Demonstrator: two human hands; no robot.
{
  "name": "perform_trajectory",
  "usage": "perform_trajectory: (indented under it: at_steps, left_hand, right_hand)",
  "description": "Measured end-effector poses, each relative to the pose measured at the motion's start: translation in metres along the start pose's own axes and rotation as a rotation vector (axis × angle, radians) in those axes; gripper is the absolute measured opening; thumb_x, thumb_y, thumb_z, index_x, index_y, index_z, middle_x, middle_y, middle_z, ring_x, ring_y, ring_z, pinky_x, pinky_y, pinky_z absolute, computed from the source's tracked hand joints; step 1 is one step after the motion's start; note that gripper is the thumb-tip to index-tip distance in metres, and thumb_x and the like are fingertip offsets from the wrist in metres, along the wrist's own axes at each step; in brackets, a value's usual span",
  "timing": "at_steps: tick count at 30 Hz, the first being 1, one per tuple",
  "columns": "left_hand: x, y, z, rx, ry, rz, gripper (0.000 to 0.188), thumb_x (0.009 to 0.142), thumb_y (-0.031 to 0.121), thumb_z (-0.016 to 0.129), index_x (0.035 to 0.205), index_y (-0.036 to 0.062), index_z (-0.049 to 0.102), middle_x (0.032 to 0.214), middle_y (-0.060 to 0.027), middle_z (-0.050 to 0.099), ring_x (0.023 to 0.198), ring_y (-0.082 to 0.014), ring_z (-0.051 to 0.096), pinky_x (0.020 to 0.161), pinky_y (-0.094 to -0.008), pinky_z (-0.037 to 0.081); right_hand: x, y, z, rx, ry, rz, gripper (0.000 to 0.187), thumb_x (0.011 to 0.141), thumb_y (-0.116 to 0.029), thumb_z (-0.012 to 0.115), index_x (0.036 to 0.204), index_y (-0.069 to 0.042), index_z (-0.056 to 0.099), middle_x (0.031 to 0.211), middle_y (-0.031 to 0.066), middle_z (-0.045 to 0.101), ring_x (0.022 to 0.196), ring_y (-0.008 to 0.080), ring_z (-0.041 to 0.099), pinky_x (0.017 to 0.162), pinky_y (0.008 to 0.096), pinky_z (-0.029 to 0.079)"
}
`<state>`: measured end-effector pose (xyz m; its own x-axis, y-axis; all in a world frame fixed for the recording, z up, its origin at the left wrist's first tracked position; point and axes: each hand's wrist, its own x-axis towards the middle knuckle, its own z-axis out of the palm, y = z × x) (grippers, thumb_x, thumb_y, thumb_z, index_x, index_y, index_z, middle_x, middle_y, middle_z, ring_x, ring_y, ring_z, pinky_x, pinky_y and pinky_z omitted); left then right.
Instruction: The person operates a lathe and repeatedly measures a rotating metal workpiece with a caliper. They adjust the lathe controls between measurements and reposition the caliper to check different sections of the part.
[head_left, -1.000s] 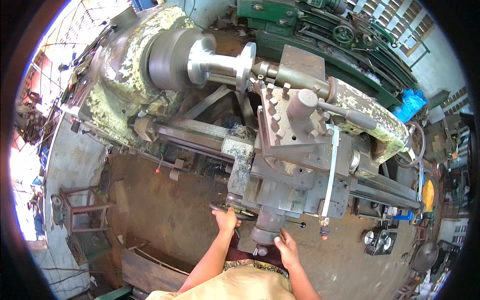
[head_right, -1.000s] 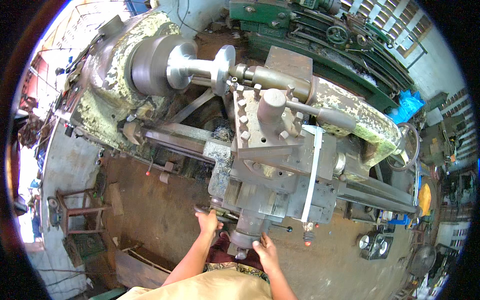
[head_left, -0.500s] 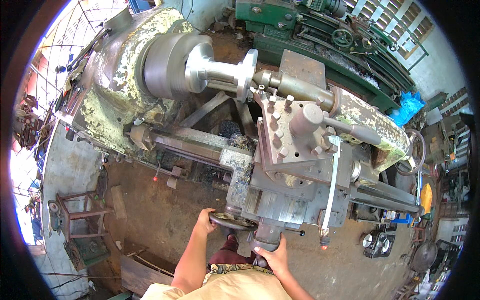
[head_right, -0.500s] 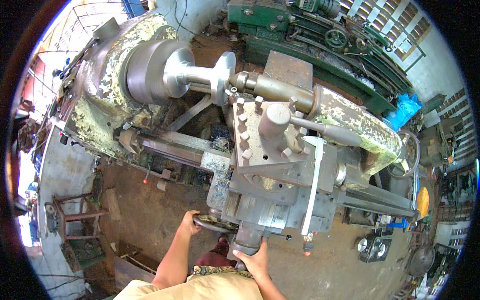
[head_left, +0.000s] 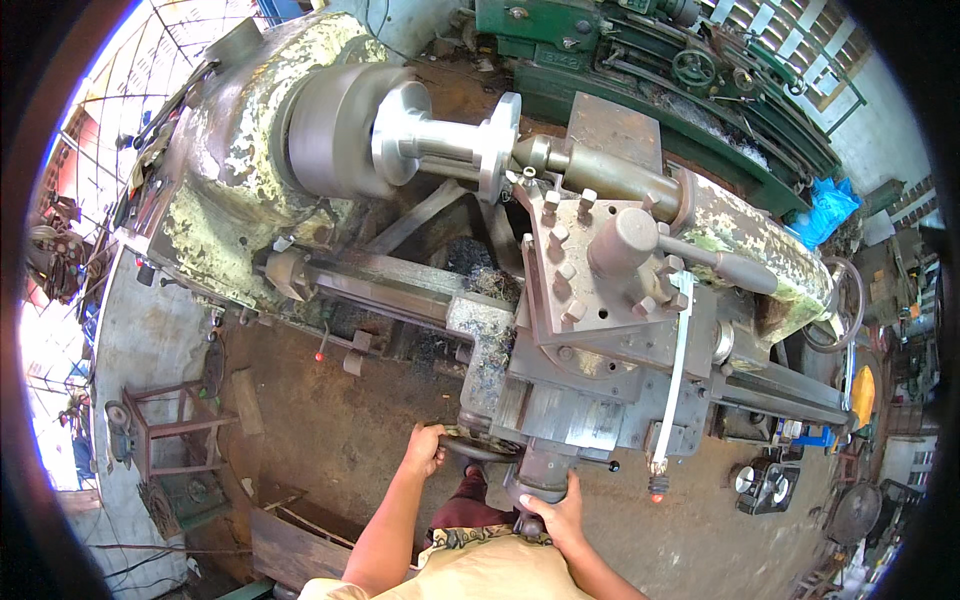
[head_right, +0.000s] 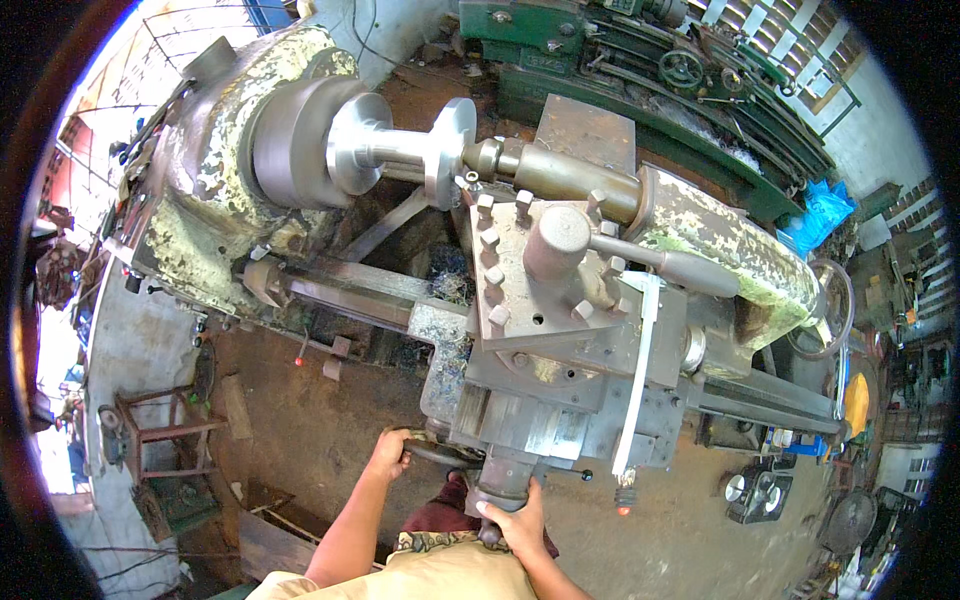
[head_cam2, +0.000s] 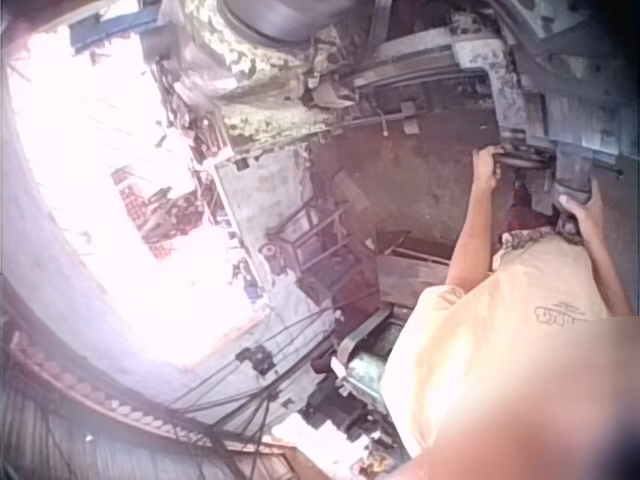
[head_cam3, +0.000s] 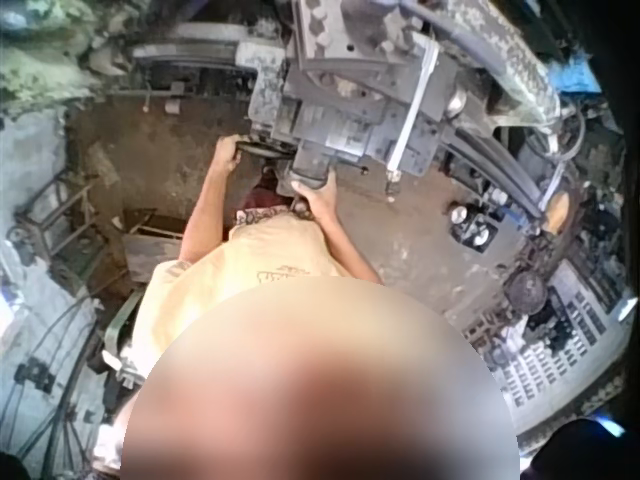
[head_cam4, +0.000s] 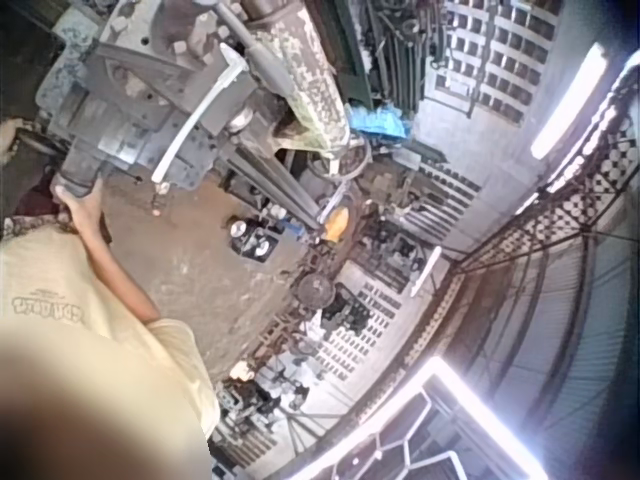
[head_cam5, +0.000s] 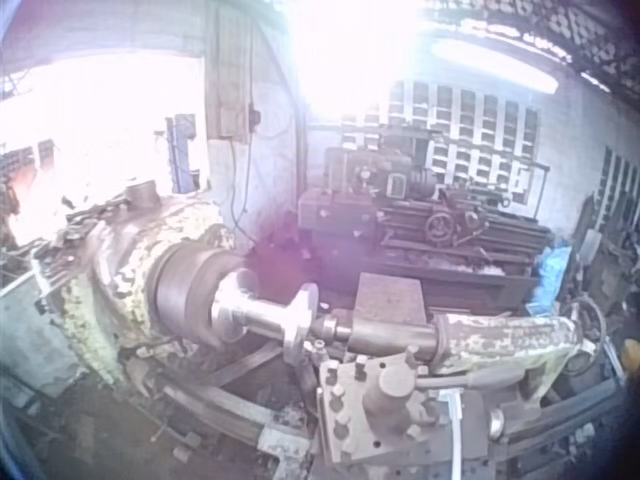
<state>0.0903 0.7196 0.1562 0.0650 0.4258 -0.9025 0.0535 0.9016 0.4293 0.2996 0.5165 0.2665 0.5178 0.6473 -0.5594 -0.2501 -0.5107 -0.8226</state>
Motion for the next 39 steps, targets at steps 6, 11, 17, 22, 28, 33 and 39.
perform_trajectory:
  at_steps: [6,11,17,22,28,33,39]
  left_hand:
    - [0.002,-0.006,0.003,0.013,0.031,0.022,0.042,0.084,0.012,0.058,0.122,0.0036,0.042,0.068,-0.0053,0.046,0.045,-0.0133,0.042,0.037,-0.0315,0.034]
    - [-0.005,-0.001,0.006,0.019,0.048,0.093,0.032,0.084,0.013,0.057,0.112,0.0005,0.048,0.068,-0.0069,0.048,0.043,-0.0143,0.043,0.035,-0.0326,0.034]
    - [0.002,-0.008,0.004,0.033,0.041,0.096,0.029,0.083,0.012,0.057,0.107,-0.0018,0.050,0.068,-0.0079,0.049,0.041,-0.0151,0.043,0.034,-0.0336,0.033]
    - [0.004,-0.005,0.001,0.037,-0.013,0.085,0.031,0.084,0.014,0.058,0.107,-0.0033,0.047,0.069,-0.0090,0.051,0.042,-0.0157,0.044,0.034,-0.0342,0.033]
    - [-0.037,-0.007,0.040,0.152,0.235,0.206,0.066,0.085,0.015,0.065,0.138,-0.0041,0.029,0.069,-0.0109,0.054,0.044,-0.0176,0.051,0.037,-0.0335,0.041]
    - [-0.051,-0.016,0.050,0.192,0.152,0.163,0.112,0.091,0.016,0.067,0.155,-0.0010,-0.023,0.070,-0.0102,0.059,0.047,-0.0168,0.052,0.039,-0.0306,0.043]
    - [-0.027,-0.012,0.024,0.166,0.046,0.115,0.107,0.089,0.014,0.063,0.155,-0.0009,-0.020,0.067,-0.0084,0.055,0.046,-0.0149,0.049,0.038,-0.0301,0.040]
  right_hand:
    - [0.002,0.001,0.002,0.062,0.003,0.046,0.095,0.063,-0.014,0.091,0.141,0.006,0.041,0.125,0.0176,0.062,0.113,0.0271,0.063,0.100,0.0389,0.050]
    - [0.004,0.006,0.000,0.080,-0.006,0.052,0.092,0.063,-0.011,0.090,0.139,0.005,0.042,0.124,0.0171,0.062,0.112,0.0265,0.063,0.099,0.0386,0.051]
    - [0.007,0.014,-0.001,0.194,-0.034,0.068,0.086,0.064,-0.007,0.088,0.137,0.004,0.043,0.122,0.0168,0.062,0.111,0.0271,0.063,0.100,0.0394,0.050]
    - [0.007,0.018,-0.007,0.340,-0.122,0.086,0.089,0.068,-0.007,0.086,0.142,0.004,0.039,0.125,0.0176,0.060,0.116,0.0280,0.060,0.103,0.0398,0.048]
    - [0.037,0.064,-0.056,0.330,-0.102,0.168,0.076,0.094,-0.034,0.073,0.151,-0.004,0.034,0.120,0.0099,0.062,0.107,0.0196,0.062,0.090,0.0342,0.052]
    - [0.105,0.140,-0.100,0.298,0.476,0.348,0.034,0.103,-0.027,0.060,0.125,-0.004,0.049,0.098,0.0116,0.063,0.064,0.0224,0.064,0.052,0.0345,0.049]
    - [0.145,0.182,-0.112,0.220,0.593,0.387,0.029,0.109,-0.028,0.048,0.102,0.000,0.052,0.072,0.0109,0.059,0.050,0.0211,0.057,0.041,0.0330,0.043]
